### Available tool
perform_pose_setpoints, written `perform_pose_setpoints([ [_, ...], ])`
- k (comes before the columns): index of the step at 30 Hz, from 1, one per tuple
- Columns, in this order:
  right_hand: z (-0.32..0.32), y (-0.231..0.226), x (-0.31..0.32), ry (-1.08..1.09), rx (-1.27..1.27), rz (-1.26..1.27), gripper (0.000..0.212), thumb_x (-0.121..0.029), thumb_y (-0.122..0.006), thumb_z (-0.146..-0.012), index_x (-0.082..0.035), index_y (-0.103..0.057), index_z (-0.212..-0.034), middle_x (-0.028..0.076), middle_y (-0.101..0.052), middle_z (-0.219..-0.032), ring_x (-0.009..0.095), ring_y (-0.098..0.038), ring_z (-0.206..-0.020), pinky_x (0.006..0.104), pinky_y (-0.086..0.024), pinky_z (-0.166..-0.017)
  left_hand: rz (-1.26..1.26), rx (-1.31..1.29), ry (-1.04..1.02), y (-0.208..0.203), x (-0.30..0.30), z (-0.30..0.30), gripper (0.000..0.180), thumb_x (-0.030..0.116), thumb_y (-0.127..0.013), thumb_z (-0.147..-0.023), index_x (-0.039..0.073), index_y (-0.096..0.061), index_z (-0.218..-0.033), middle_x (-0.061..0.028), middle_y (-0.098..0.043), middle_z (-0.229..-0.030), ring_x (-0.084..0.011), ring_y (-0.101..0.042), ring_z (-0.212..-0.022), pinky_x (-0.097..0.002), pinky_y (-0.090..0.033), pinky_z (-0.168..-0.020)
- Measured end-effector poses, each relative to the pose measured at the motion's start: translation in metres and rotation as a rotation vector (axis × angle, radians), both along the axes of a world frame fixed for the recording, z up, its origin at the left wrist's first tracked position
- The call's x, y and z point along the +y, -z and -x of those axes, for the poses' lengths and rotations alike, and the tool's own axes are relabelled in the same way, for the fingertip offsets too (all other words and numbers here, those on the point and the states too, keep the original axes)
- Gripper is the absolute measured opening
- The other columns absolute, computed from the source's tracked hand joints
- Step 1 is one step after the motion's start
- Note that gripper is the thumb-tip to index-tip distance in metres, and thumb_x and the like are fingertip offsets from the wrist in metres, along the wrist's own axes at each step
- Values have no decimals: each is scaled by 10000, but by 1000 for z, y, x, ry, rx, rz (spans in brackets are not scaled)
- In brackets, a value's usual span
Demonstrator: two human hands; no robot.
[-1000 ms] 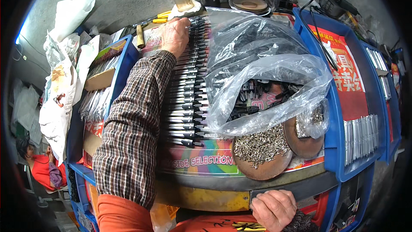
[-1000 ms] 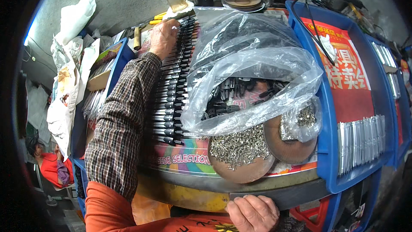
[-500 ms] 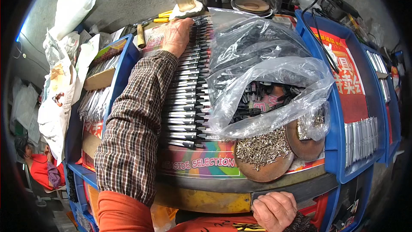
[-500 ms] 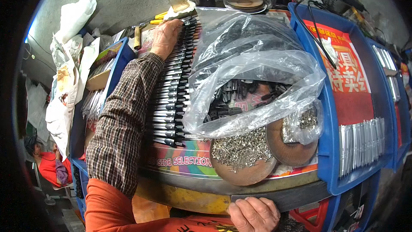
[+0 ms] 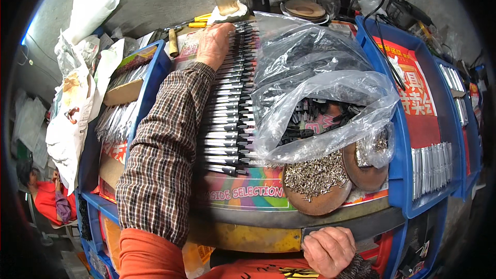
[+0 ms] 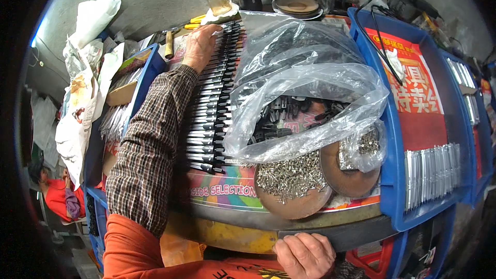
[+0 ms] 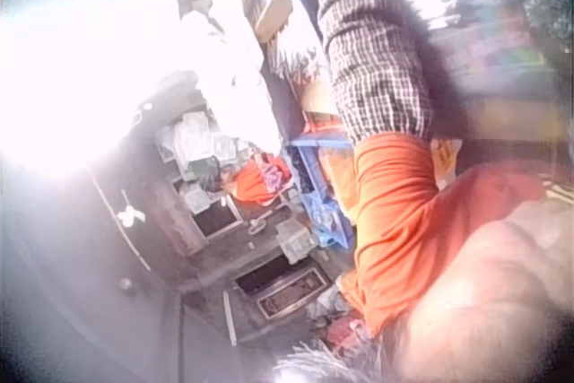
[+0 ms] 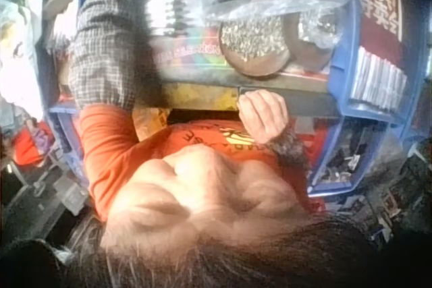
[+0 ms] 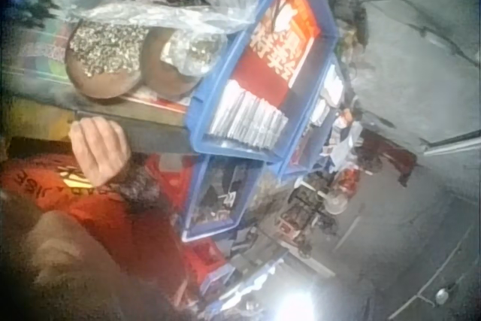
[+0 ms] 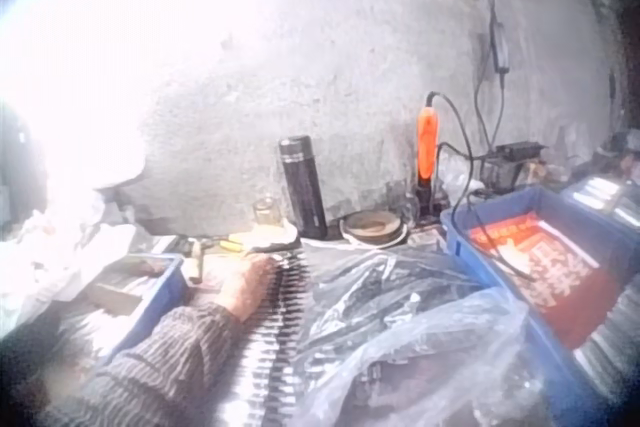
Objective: The person assembles wiper components by hand, joining small plastic adapters, clips, and metal pieces together. They place the assembled components into rows on the workstation and retrieve additional parts from trays and containers.
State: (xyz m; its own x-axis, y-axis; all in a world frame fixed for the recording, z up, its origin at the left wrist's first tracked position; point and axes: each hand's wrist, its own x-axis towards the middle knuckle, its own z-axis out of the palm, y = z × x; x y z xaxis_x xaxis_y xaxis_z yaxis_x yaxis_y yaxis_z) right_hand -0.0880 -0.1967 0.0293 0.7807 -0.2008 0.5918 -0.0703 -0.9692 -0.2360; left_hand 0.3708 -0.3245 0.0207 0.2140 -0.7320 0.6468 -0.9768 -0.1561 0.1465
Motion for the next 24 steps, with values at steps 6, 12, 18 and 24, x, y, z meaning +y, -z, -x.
perform_pose_setpoints([
  [6, 1, 12, 8, 108, 63, 3, 161, -119, -642, -833, -69, -618, -984, 66, -616, -900, 255, -607, -792, 392, -498, -692, -109, -85, 69, -12, 26, 11, 169, 27, -576, -792, 72, -676, -921, -162, -666, -899, -341, -641, -885, -427, -504, -770],
  [12, -5, 35, 0, 68, -40, 69, 158, -109, -649, -827, -47, -635, -971, 90, -622, -899, 270, -612, -789, 399, -491, -673, -148, -291, 23, -60, 68, 23, 89, 47, -538, -800, 42, -623, -774, -168, -644, -751, -341, -664, -718, -449, -531, -650],
  [18, -7, 36, 1, 130, -102, 84, 139, -60, -653, -823, -19, -626, -954, 106, -623, -877, 299, -605, -776, 418, -483, -687, -102, -317, 18, -70, 162, 35, 90, 133, -636, -831, 55, -639, -876, -134, -647, -773, -308, -653, -732, -405, -524, -660],
  [24, -6, 33, 4, 126, -129, 79, 131, -49, -658, -812, -8, -623, -931, 122, -617, -855, 314, -597, -782, 426, -487, -730, -104, -206, -119, -65, 273, 33, 17, 70, -624, -787, 58, -623, -798, -135, -632, -727, -330, -638, -716, -404, -502, -633],
])
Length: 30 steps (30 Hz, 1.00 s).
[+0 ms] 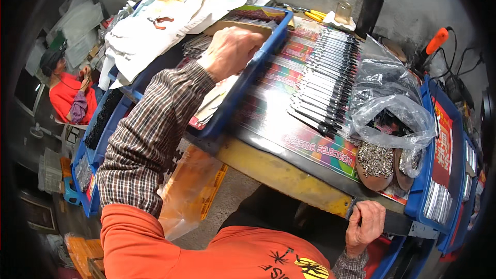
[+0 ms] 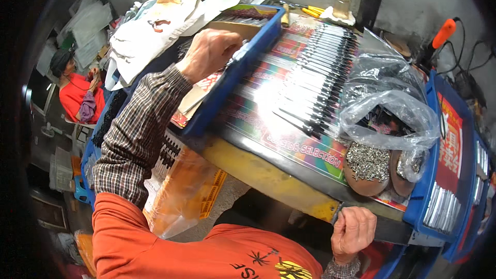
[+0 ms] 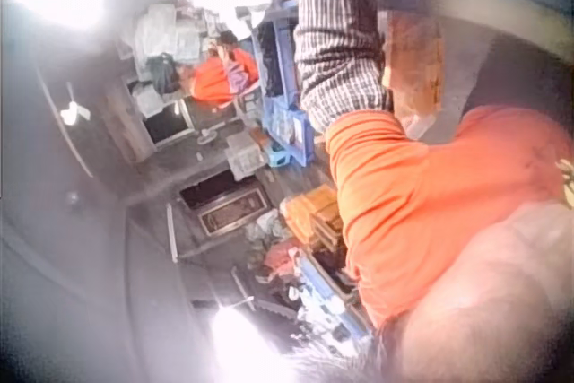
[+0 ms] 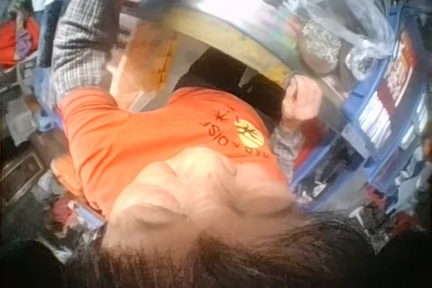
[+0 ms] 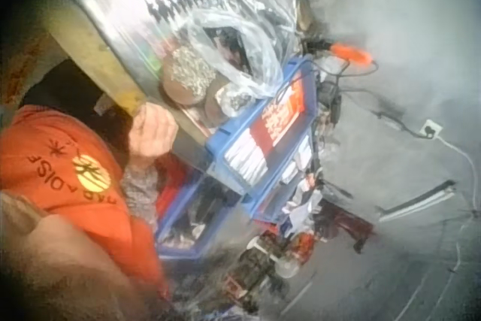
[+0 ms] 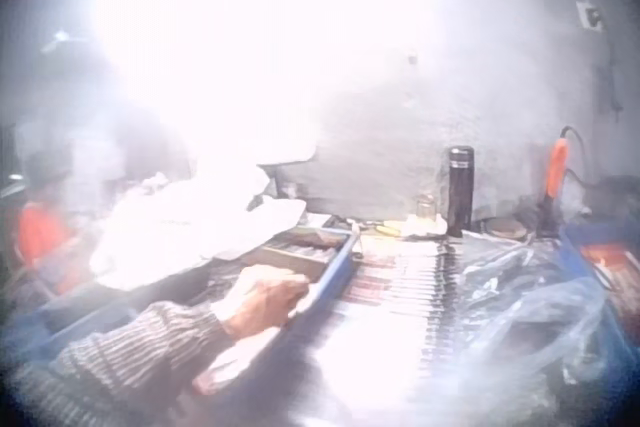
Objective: The person assembles wiper components by hand, joining small plastic adapters, clips, and metal pieces together. They place the assembled components into rows on the workstation and retrieve additional parts from trays and containers.
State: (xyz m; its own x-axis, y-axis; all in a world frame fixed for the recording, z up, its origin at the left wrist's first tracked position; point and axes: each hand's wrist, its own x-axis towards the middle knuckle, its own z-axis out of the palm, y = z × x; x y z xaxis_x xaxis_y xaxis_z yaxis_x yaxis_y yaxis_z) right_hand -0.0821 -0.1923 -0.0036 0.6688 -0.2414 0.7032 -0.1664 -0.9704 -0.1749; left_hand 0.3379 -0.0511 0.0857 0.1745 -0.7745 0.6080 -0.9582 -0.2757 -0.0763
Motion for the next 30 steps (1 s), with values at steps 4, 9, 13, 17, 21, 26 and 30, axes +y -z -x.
perform_pose_setpoints([
  [4, -2, 6, -2, 18, -5, 0, 128, -19, -656, -801, -3, -613, -921, 133, -609, -854, 326, -588, -798, 433, -483, -749, -97, 135, -178, 21, 47, -1, 47, 84, -632, -789, 48, -660, -803, -148, -643, -715, -324, -650, -694, -397, -505, -634],
  [9, -7, 10, -1, 40, -7, 16, 131, -3, -648, -797, 1, -604, -920, 143, -603, -865, 337, -578, -804, 437, -475, -751, -203, 442, -211, 53, 86, -5, 102, 137, -688, -734, 41, -671, -764, -128, -661, -700, -241, -663, -647, -350, -516, -620],
  [13, -8, 13, 0, 60, -16, 59, 146, 21, -645, -785, 4, -599, -923, 142, -599, -868, 337, -572, -802, 438, -470, -743, -259, 480, -272, 63, 84, -2, 94, 125, -693, -694, 43, -668, -733, -130, -654, -705, -279, -656, -671, -376, -510, -626],
  [17, -12, 23, -4, 59, -54, 90, 162, 43, -644, -771, 4, -602, -922, 143, -597, -866, 338, -571, -813, 435, -468, -745, -223, 453, -304, 75, 79, -9, 87, 115, -683, -664, 41, -661, -705, -135, -645, -712, -307, -650, -700, -399, -507, -641],
  [21, -5, 21, -2, 77, -55, 97, 151, 46, -642, -765, 6, -607, -906, 147, -596, -864, 339, -570, -817, 435, -468, -748, -186, 486, -321, 69, 76, 0, 135, 142, -695, -630, 33, -663, -702, -156, -646, -694, -312, -655, -701, -400, -510, -638],
  [26, 2, 16, -3, 47, -58, 70, 176, 61, -661, -725, 4, -617, -885, 142, -602, -853, 346, -586, -812, 433, -480, -758, -98, 480, -221, 81, 66, -19, 225, 176, -683, -644, -12, -630, -755, -225, -623, -717, -341, -640, -679, -433, -500, -631],
  [30, 15, 3, -6, 128, -55, 143, 178, 46, -685, -723, -9, -621, -880, 132, -610, -842, 335, -596, -806, 420, -490, -730, 82, 463, -46, 81, 76, -16, 119, 39, -605, -687, -45, -542, -743, -190, -532, -612, -260, -544, -541, -403, -465, -562],
])
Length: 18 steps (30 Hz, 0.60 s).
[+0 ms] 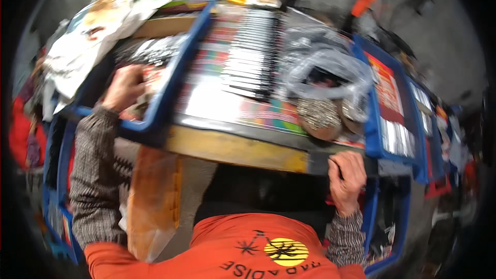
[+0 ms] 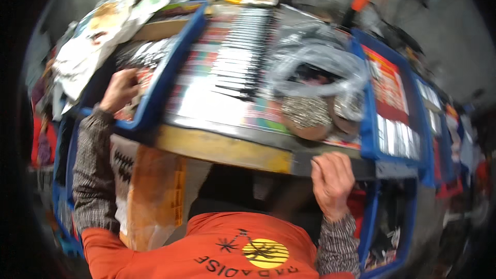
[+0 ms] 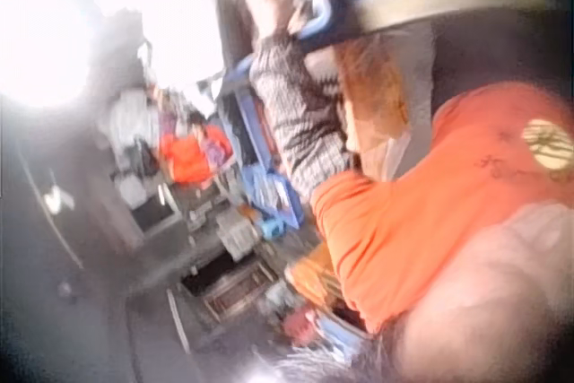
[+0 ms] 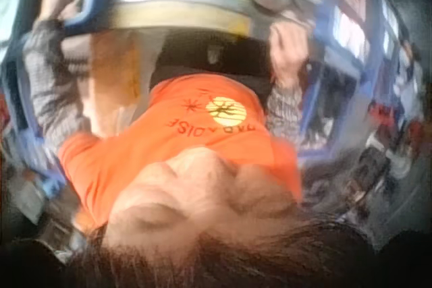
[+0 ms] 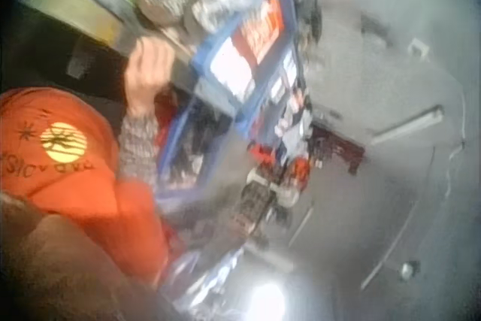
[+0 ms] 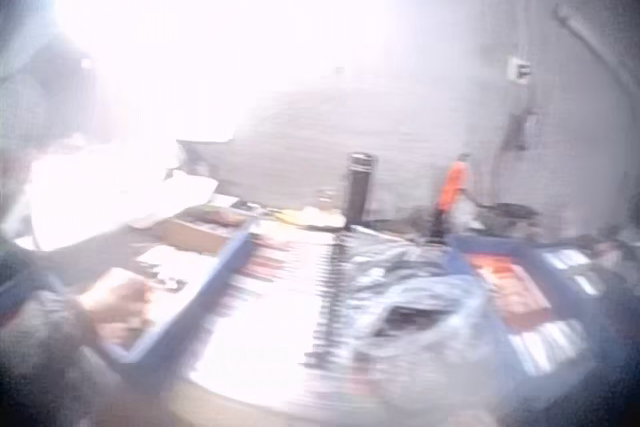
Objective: The person assembles wiper components by hand, joining small plastic adapters, clips, and metal pieces together. They place the assembled components into rows on the workstation and retrieve additional parts from trays and containers.
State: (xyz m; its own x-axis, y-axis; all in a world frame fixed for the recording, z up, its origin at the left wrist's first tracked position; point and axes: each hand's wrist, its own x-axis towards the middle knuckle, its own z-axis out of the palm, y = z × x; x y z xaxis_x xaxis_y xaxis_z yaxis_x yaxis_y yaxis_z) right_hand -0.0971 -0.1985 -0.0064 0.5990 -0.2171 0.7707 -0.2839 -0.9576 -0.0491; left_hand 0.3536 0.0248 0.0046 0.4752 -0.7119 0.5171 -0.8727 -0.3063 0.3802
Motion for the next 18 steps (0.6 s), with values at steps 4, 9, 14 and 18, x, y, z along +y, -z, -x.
perform_pose_setpoints([
  [4, 13, -21, -12, 56, -5, 13, 165, 29, -695, -728, -6, -610, -865, 111, -602, -816, 297, -583, -759, 385, -484, -676, 65, 261, -21, 8, 7, -8, 43, -13, -506, -767, -16, -545, -749, -33, -494, -562, -97, -488, -418, -267, -373, -371],
  [9, 56, -59, -31, 207, -18, 71, 120, 22, -661, -760, -6, -607, -863, 120, -605, -819, 309, -581, -775, 398, -470, -682, 109, 200, -28, 8, 3, -18, 52, -12, -558, -806, -34, -604, -797, -38, -536, -572, -70, -485, -414, -246, -373, -383],
  [14, 81, -80, -78, 359, 1, 10, 70, -34, -626, -803, 0, -628, -865, 123, -617, -817, 320, -583, -781, 403, -453, -702, 173, 182, -52, 8, 3, -17, 41, 3, -581, -827, -28, -593, -804, -30, -551, -609, -59, -481, -444, -236, -376, -397],
  [18, 96, -87, -121, 404, 131, -116, 143, -106, -604, -830, 6, -656, -903, 132, -620, -816, 325, -594, -795, 408, -458, -723, 233, 129, -35, 10, 5, -24, 43, 21, -585, -851, -15, -580, -829, -13, -559, -668, -41, -464, -508, -225, -375, -425],
])
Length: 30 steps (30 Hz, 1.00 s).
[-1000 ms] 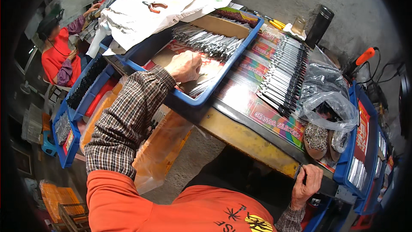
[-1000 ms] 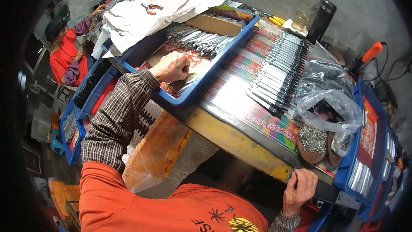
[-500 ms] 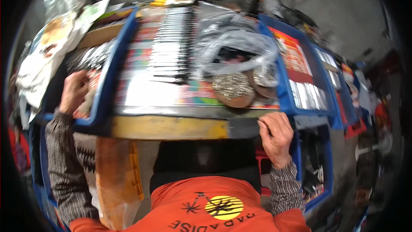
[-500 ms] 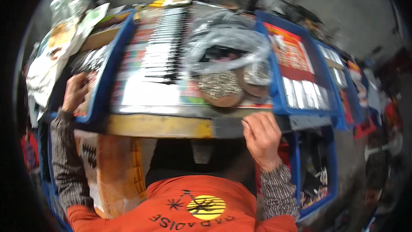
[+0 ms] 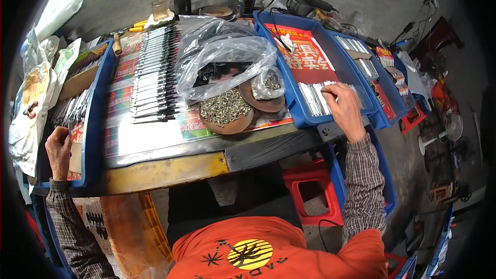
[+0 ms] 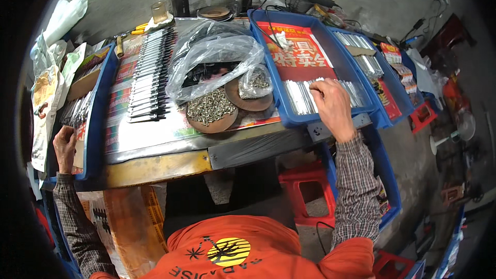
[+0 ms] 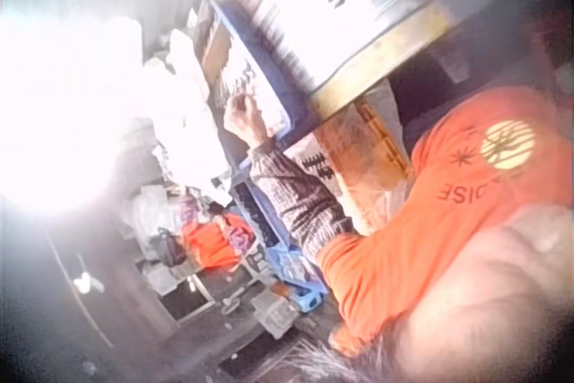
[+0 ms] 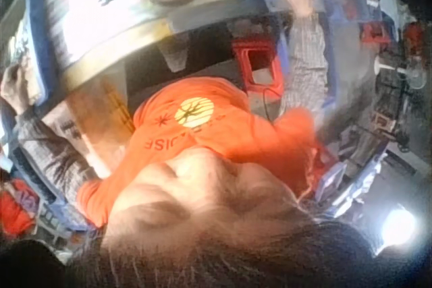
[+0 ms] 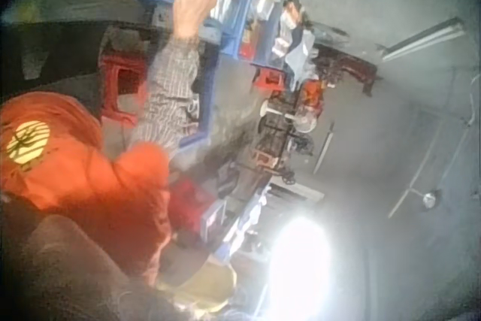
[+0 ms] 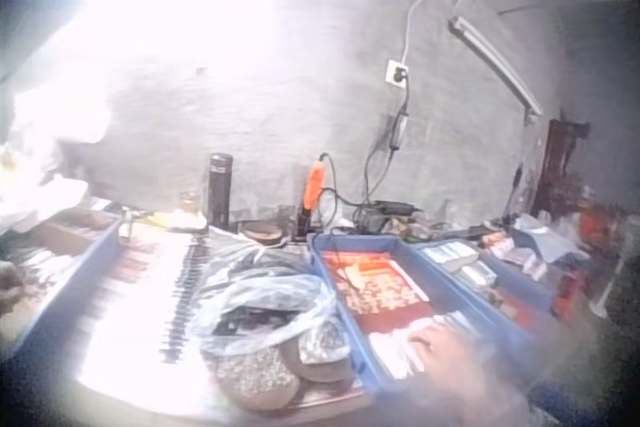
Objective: The person assembles wiper components by hand, joining small plastic adapters, clips, and metal pieces together. They place the assembled components into rows on the workstation and retrieve additional parts from trays and containers.
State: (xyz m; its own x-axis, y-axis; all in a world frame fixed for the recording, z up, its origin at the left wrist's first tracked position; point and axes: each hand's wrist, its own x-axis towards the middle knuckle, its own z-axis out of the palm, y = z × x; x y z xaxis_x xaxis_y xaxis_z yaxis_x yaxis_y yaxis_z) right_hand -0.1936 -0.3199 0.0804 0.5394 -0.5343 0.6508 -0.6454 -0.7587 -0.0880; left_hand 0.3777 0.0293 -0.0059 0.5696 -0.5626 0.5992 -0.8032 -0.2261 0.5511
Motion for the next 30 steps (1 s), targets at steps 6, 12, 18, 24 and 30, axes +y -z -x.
perform_pose_setpoints([
  [6, -10, 1, -33, -15, 131, -157, 231, -132, -576, -843, -1, -658, -1015, 148, -629, -855, 304, -604, -869, 400, -461, -790, 12, 16, -48, -6, 3, 10, 36, 25, -584, -868, -8, -572, -858, 2, -542, -685, -33, -435, -545, -212, -369, -464],
  [12, -22, -3, -40, -2, 209, -195, 235, -143, -564, -845, -6, -665, -1006, 179, -664, -925, 328, -593, -976, 432, -438, -937, 11, -2, -89, -12, 2, 23, 42, 22, -588, -879, -16, -573, -888, -12, -539, -712, -61, -461, -665, -223, -417, -605],
  [18, -23, -7, -37, -28, 114, -281, 218, -138, -586, -838, 19, -654, -973, 167, -655, -824, 303, -627, -846, 411, -458, -891, 91, -97, -88, -14, 2, 39, 75, 22, -591, -884, -16, -601, -948, -26, -569, -762, -67, -490, -690, -232, -443, -641],
  [24, -20, -6, -42, -47, -23, -403, 228, -141, -652, -800, 33, -644, -947, 130, -644, -775, 226, -631, -711, 343, -498, -703, 172, -256, -106, -21, -12, 88, 103, 11, -600, -897, -20, -619, -993, -16, -587, -787, -53, -496, -664, -212, -432, -612],
  [30, -23, -7, -49, -58, -3, -478, 257, -147, -691, -754, 37, -638, -926, 94, -611, -730, 170, -595, -680, 318, -480, -640, 202, -201, -20, -26, -22, 120, 137, -31, -593, -880, -13, -625, -1012, -5, -582, -798, -41, -488, -653, -204, -421, -586],
])
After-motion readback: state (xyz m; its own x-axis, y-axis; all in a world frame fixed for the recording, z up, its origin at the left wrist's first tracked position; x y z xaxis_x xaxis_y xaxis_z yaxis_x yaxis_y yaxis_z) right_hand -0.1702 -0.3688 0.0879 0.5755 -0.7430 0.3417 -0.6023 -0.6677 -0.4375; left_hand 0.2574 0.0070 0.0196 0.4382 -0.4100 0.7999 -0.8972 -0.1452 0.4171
